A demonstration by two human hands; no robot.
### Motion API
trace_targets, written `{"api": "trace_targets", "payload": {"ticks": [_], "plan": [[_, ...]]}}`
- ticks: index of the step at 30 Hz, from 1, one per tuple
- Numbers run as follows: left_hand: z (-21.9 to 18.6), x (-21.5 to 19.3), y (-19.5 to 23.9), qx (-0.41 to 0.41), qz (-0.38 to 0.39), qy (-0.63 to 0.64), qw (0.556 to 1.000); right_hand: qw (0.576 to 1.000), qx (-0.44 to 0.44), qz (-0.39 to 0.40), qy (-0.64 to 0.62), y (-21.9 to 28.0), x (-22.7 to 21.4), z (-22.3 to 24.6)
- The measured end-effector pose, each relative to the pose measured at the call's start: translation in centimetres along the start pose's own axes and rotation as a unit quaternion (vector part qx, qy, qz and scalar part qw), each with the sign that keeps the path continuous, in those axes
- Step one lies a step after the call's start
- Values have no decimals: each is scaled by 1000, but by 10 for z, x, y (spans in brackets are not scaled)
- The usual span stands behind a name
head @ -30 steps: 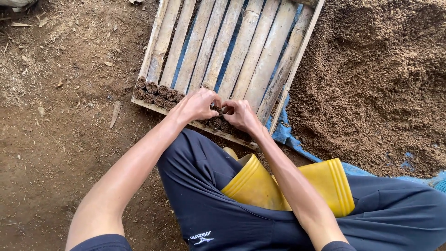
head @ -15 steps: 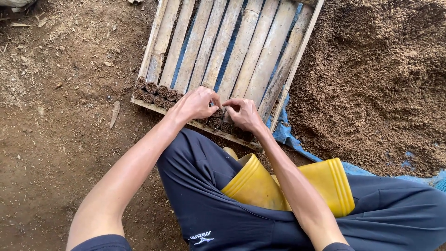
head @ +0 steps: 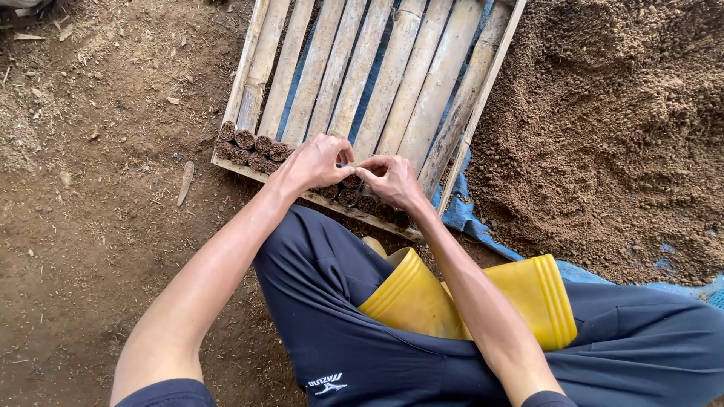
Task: The person sits on the ground and uses their hands to roll a small amount of brown granular material into cylindrical shapes. They place the finished rolls onto a wooden slatted tray. The person repeats this process, taking material from a pile on a blue tarp.
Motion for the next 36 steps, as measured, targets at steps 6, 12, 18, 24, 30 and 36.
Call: {"api": "trace_targets", "payload": {"ticks": [6, 12, 18, 24, 30, 36], "plan": [[-2, 1, 5, -15, 31, -32, 999, 999, -38, -12, 19, -5, 7, -21], [9, 9, -9, -14, 25, -46, 999, 999, -44, -14, 14, -5, 9, -24], [10, 9, -10, -25, 12, -51, 998, 998, -48, -19, 19, -5, 9, -25], [1, 1, 7, -29, 14, -37, 999, 998, -24, -58, 2, 0, -7, -14], [-14, -2, 10, -12, 24, -55, 998, 997, -21, -71, 25, 4, -34, 0], [-10, 34, -18, 45, -7, -178, 983, 997, -20, 16, 74, 8, -16, 3]]}}
Point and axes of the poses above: each hand's wrist, its own y-axis away from the middle knuckle, its own x-axis out of the palm, z = x × y, the point moved 8 cm from there along -y, towards the middle knuckle, and after that the axes turned 15 degrees about -x, right-handed, at the moved point
